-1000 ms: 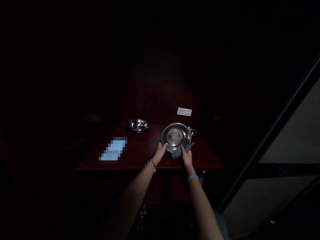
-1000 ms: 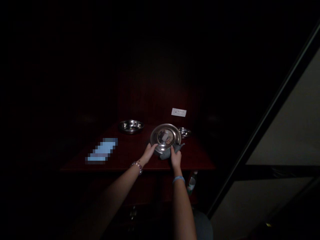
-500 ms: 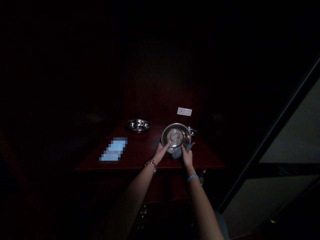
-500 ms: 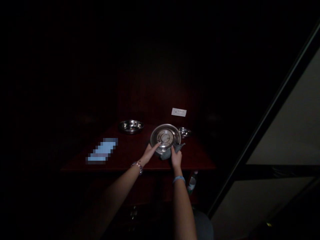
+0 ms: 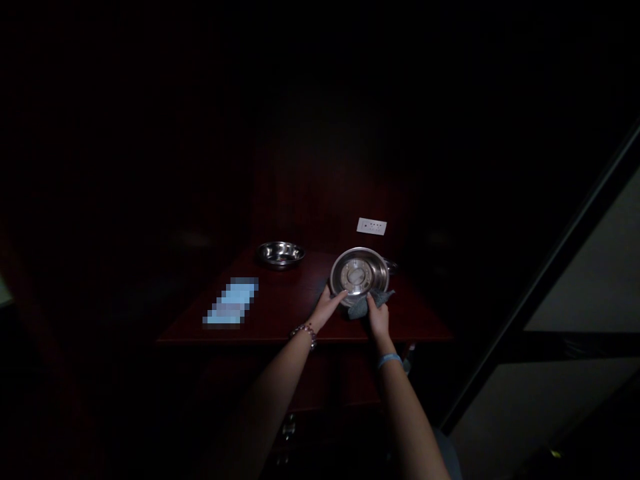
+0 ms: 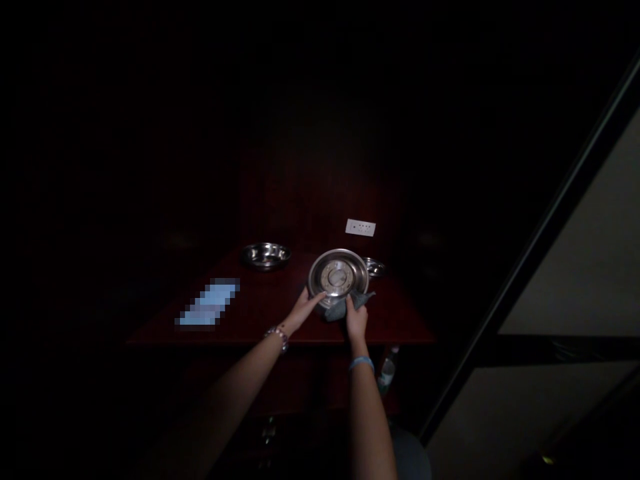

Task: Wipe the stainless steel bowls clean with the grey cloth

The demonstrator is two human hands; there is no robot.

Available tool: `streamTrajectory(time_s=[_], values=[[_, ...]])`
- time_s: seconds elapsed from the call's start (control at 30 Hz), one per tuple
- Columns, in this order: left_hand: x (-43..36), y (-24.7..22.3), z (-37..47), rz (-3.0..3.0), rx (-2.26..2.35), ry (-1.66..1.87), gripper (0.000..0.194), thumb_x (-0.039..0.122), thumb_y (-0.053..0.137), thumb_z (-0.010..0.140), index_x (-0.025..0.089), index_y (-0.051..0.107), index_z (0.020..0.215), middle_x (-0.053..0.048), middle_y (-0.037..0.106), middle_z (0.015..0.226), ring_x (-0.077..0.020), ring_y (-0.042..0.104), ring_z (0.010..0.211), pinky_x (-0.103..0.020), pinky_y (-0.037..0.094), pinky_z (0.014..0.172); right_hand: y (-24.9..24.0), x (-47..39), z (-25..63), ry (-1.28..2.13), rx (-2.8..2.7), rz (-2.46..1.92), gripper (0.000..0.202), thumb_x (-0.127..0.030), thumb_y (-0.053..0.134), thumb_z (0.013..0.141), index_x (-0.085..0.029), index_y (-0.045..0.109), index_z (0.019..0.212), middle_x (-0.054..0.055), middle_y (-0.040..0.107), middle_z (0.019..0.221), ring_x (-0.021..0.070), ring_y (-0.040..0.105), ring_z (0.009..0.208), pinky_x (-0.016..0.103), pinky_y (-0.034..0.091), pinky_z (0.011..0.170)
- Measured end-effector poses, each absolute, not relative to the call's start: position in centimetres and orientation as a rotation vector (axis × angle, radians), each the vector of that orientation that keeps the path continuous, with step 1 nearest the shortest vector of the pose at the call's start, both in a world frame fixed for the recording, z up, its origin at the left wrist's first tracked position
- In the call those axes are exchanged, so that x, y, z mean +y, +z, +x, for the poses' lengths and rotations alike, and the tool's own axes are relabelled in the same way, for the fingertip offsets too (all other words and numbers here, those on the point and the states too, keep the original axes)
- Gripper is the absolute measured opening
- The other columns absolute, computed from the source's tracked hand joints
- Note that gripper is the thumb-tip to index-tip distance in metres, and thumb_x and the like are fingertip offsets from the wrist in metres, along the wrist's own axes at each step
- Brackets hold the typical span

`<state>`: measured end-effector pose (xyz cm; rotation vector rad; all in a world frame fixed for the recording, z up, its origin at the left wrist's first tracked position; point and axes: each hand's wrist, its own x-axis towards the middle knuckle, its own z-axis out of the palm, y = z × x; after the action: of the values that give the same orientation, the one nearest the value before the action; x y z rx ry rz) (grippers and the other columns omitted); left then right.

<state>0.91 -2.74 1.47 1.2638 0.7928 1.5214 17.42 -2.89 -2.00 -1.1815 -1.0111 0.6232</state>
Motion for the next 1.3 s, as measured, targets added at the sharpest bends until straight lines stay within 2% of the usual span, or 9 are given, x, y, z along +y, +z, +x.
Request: streamTrajectory(time_s=[0.33, 0.5, 0.63, 0.77, 0.93, 1.03, 1.17, 1.3], values=[[-2.0, 1.2, 1.0, 1.227, 0.89, 1.515, 0.034, 0.016, 0.074, 0.077, 0.016, 0.069, 0.111, -0.014, 0.075, 0.122, -0.0281, 0.065, 0.125, -0.045, 0.043, 0.116, -1.5, -3.4, 17.2, 0.591, -1.023, -1.212, 0.055, -0.058, 0.065, 0.079, -0.011, 0.076, 0.105, 0.018, 0.08, 0.11, 0.0308, 0.075, 0.109, 0.037, 0.057, 0.095], [-1.9, 1.2, 0.4, 1.067, 1.008, 1.531, 0.024, 0.027, 0.065, 0.085, 0.018, 0.071, 0.107, -0.01, 0.079, 0.111, -0.0265, 0.07, 0.115, -0.041, 0.05, 0.108, -1.5, -3.4, 17.0, 0.597, -1.031, -1.206, 0.049, -0.052, 0.064, 0.081, -0.011, 0.077, 0.103, 0.019, 0.08, 0.107, 0.0351, 0.075, 0.108, 0.044, 0.058, 0.095], [-1.8, 1.1, 0.0, 0.966, 1.071, 1.56, 0.03, 0.038, 0.065, 0.088, 0.017, 0.071, 0.109, -0.012, 0.078, 0.116, -0.0277, 0.071, 0.111, -0.042, 0.052, 0.105, -1.5, -3.3, 16.9, 0.586, -1.062, -1.211, 0.042, -0.049, 0.064, 0.081, -0.013, 0.078, 0.097, 0.017, 0.08, 0.103, 0.0365, 0.075, 0.105, 0.045, 0.058, 0.094], [-1.8, 1.4, 0.1, 0.998, 0.978, 1.569, 0.032, 0.039, 0.066, 0.09, 0.017, 0.073, 0.112, -0.012, 0.077, 0.121, -0.0273, 0.071, 0.115, -0.041, 0.051, 0.108, -1.5, -3.3, 17.0, 0.574, -1.057, -1.213, 0.039, -0.049, 0.063, 0.082, -0.015, 0.078, 0.093, 0.016, 0.081, 0.101, 0.0365, 0.076, 0.104, 0.046, 0.058, 0.095], [-2.0, 1.5, 0.2, 1.049, 0.939, 1.544, 0.034, 0.039, 0.065, 0.092, 0.015, 0.074, 0.114, -0.012, 0.076, 0.125, -0.0277, 0.069, 0.12, -0.038, 0.05, 0.11, -1.6, -3.2, 17.1, 0.565, -1.025, -1.242, 0.046, -0.055, 0.063, 0.081, -0.015, 0.078, 0.097, 0.018, 0.08, 0.107, 0.0365, 0.075, 0.11, 0.046, 0.057, 0.097], [-1.7, 1.1, 0.1, 1.041, 0.942, 1.534, 0.039, 0.046, 0.065, 0.092, 0.017, 0.074, 0.116, -0.011, 0.075, 0.128, -0.0276, 0.066, 0.126, -0.036, 0.048, 0.112, -1.5, -3.4, 17.1, 0.572, -1.036, -1.25, 0.049, -0.057, 0.063, 0.081, -0.013, 0.078, 0.1, 0.018, 0.08, 0.108, 0.0353, 0.075, 0.11, 0.044, 0.057, 0.097], [-0.9, 0.6, 0.3, 1.054, 0.871, 1.537, 0.049, 0.054, 0.059, 0.094, 0.016, 0.072, 0.121, -0.011, 0.072, 0.135, -0.0267, 0.063, 0.131, -0.038, 0.042, 0.118, -1.3, -3.5, 17.0, 0.582, -1.026, -1.284, 0.046, -0.054, 0.065, 0.081, -0.015, 0.079, 0.099, 0.017, 0.081, 0.107, 0.0362, 0.075, 0.11, 0.045, 0.057, 0.098], [-0.7, 0.7, 0.5, 1.062, 0.856, 1.594, 0.054, 0.059, 0.051, 0.097, 0.02, 0.07, 0.129, -0.009, 0.068, 0.142, -0.0234, 0.058, 0.138, -0.037, 0.04, 0.12, -1.5, -3.3, 17.1, 0.585, -1.045, -1.264, 0.043, -0.053, 0.064, 0.082, -0.016, 0.079, 0.099, 0.015, 0.081, 0.106, 0.0371, 0.075, 0.108, 0.046, 0.058, 0.097]])
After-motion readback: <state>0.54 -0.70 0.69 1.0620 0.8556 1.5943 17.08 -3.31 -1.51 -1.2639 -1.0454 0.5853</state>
